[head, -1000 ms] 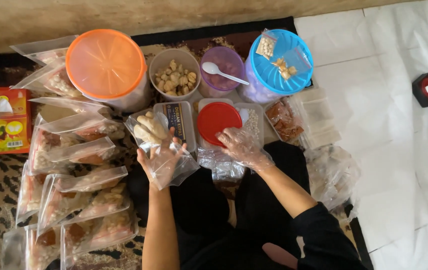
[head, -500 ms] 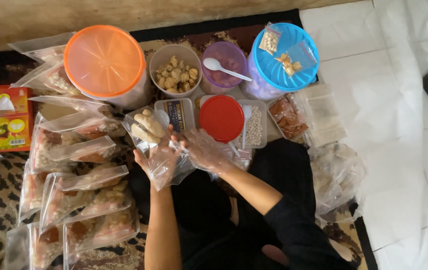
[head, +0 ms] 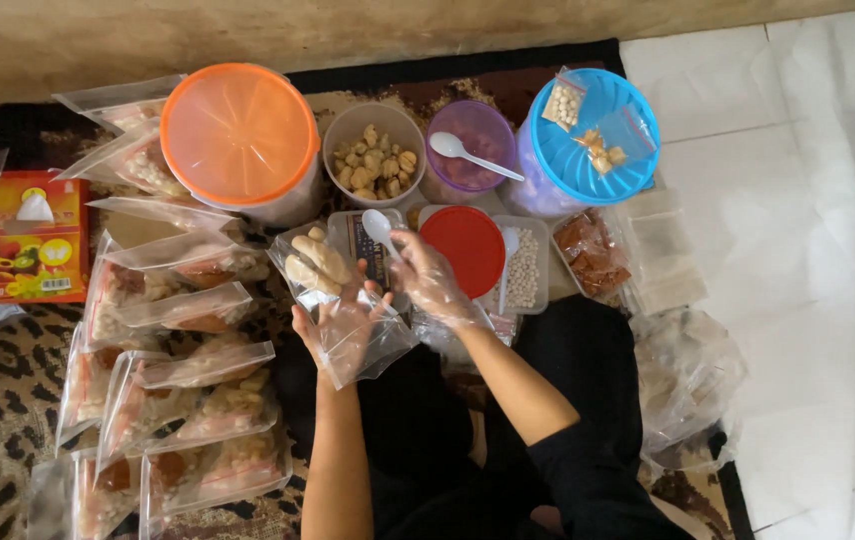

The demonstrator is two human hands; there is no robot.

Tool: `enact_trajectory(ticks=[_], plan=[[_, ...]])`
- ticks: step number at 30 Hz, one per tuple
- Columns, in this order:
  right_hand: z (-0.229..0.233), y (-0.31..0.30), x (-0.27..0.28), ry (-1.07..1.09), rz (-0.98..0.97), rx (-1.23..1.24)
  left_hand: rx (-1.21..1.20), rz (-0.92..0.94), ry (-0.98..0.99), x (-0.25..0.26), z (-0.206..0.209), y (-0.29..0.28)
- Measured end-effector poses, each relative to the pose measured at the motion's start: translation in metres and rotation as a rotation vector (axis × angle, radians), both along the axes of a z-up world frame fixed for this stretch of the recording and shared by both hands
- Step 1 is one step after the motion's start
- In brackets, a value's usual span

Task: Packaging various snack items from large containers into small individual plastic bags.

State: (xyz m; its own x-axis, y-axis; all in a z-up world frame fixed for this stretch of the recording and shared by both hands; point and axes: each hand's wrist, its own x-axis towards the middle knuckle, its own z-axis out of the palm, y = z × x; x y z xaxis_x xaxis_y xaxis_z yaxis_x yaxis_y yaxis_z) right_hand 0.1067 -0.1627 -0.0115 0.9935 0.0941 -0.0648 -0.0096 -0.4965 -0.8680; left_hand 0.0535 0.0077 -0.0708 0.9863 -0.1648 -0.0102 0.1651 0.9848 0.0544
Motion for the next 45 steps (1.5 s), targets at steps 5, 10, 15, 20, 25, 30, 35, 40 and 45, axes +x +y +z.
enact_trajectory(ticks=[5, 10, 15, 20, 25, 30, 35, 40, 45], plan=[[0.069, -0.029, 0.028, -0.208, -0.003, -0.182, 0.05, 0.022, 0.061, 0.0, 0.027, -0.004], [0.02, -0.041, 0.11, -0.773, 0.05, -0.815, 0.059, 0.039, 0.124, 0.0, 0.027, -0.004], [0.026, -0.021, 0.138, -1.12, 0.096, -0.806, 0.084, 0.046, 0.163, 0.002, 0.027, -0.005], [0.0, -0.001, 0.156, -1.373, 0.05, -0.412, 0.078, 0.034, 0.177, 0.004, 0.021, -0.006], [0.034, -0.03, 0.151, -0.513, 0.344, -0.554, 0.141, 0.016, 0.196, 0.006, 0.027, -0.007], [0.051, -0.021, 0.144, -0.307, 0.238, -0.569, 0.152, 0.02, 0.19, 0.006, 0.027, -0.007], [0.054, -0.018, 0.148, -0.247, 0.246, -0.526, 0.175, 0.01, 0.202, 0.006, 0.028, -0.007], [0.065, -0.008, 0.143, -0.203, 0.264, -0.529, 0.181, 0.011, 0.204, 0.006, 0.029, -0.007], [0.074, -0.014, 0.139, -0.186, 0.298, -0.528, 0.164, 0.004, 0.211, 0.007, 0.027, -0.007]])
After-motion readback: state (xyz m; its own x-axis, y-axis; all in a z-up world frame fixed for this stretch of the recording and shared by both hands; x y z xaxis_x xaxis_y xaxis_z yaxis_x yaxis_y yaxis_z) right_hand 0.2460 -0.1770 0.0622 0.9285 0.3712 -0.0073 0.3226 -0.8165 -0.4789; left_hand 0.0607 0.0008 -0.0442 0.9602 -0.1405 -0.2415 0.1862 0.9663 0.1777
